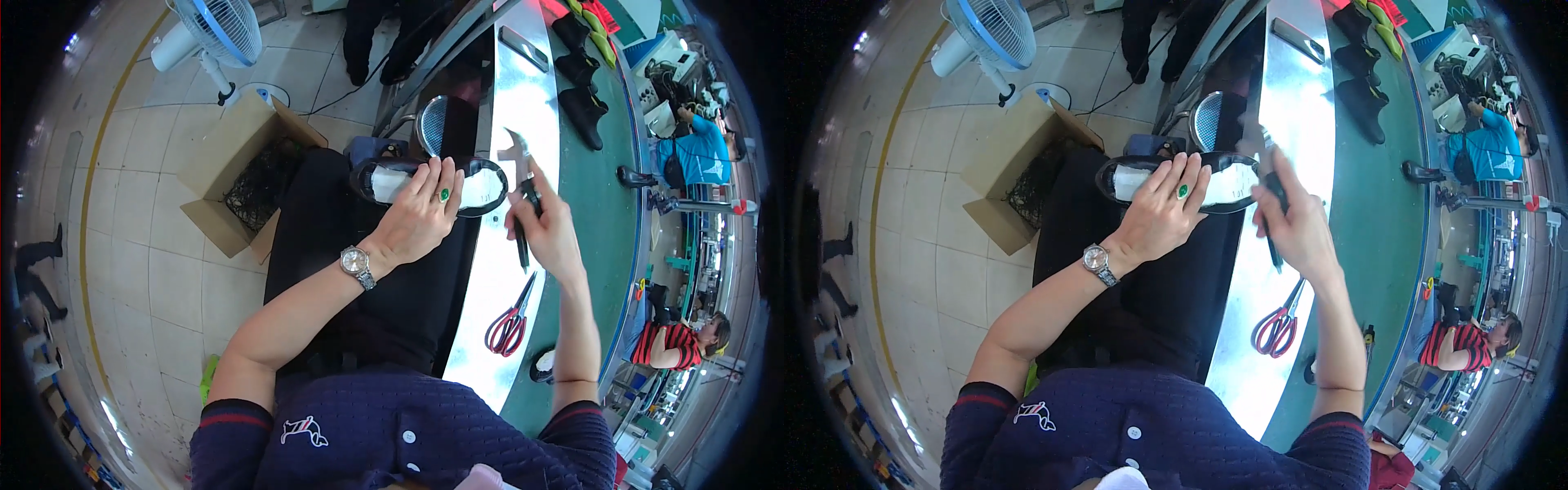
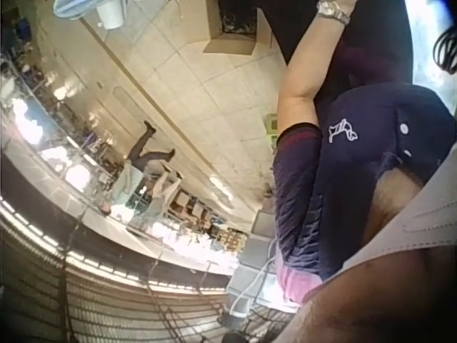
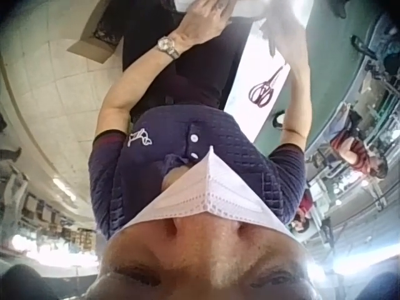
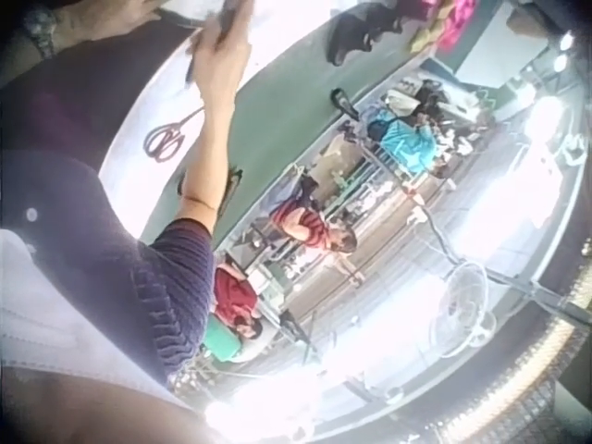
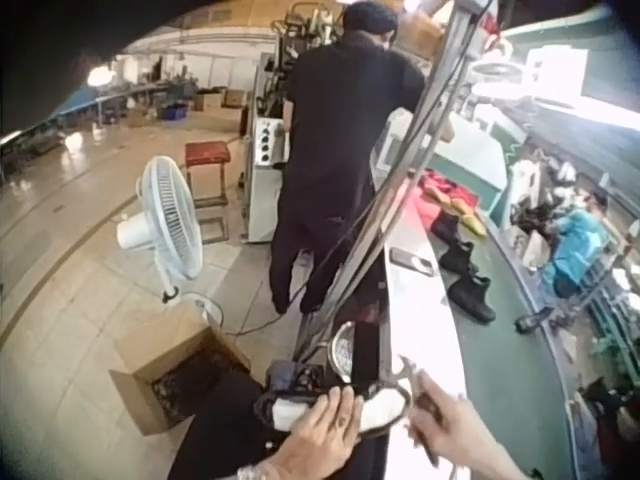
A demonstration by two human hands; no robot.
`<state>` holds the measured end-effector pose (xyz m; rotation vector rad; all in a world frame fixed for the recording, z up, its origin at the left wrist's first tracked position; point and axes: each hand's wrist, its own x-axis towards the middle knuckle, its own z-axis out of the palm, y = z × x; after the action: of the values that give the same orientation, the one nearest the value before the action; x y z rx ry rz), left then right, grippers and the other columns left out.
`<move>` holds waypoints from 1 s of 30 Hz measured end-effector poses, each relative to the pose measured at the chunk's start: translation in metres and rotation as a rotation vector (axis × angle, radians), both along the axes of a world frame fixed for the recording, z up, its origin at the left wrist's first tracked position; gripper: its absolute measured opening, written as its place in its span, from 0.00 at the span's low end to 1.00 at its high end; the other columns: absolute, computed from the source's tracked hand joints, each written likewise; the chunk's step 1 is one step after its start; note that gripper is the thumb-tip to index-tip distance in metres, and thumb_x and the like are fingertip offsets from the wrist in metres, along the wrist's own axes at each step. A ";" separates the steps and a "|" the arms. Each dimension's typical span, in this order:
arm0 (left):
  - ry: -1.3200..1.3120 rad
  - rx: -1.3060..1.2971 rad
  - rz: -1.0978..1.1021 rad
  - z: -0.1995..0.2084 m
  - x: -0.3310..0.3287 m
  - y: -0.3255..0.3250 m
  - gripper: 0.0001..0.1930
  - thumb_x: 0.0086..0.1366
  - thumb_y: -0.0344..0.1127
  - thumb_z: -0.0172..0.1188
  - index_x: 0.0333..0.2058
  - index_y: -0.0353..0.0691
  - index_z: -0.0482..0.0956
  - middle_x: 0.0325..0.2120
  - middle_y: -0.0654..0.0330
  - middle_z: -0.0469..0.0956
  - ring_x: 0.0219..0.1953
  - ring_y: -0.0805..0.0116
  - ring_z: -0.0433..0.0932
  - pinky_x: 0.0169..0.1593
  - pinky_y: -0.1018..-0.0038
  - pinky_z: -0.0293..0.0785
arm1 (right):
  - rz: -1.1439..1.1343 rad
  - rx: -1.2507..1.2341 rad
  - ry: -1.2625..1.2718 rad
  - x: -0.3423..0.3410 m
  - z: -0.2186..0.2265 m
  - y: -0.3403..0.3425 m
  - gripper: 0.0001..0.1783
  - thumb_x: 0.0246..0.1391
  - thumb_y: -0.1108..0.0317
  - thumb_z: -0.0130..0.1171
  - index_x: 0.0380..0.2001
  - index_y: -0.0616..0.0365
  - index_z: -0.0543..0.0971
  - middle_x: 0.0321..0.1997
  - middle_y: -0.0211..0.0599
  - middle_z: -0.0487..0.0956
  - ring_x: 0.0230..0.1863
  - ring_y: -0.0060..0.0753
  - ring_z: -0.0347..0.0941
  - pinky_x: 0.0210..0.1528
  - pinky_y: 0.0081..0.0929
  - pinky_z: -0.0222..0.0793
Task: The recorder is assembling and inspecting shoes on a factory production line, using various hand tools to trim and adjust the shoe components.
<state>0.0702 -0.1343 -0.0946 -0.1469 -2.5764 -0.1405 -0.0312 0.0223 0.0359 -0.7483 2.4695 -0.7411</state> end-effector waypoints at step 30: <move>0.084 0.111 -0.011 0.001 -0.003 0.011 0.22 0.58 0.33 0.59 0.47 0.21 0.74 0.50 0.41 0.71 0.55 0.42 0.71 0.60 0.56 0.67 | 0.018 0.308 0.163 0.011 -0.020 -0.011 0.30 0.64 0.65 0.48 0.67 0.55 0.55 0.24 0.49 0.79 0.21 0.46 0.77 0.27 0.39 0.72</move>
<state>0.0676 -0.1231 -0.0935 -0.1231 -2.4779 -0.2756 -0.0207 0.0116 0.0157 -0.7354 2.6339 -0.2903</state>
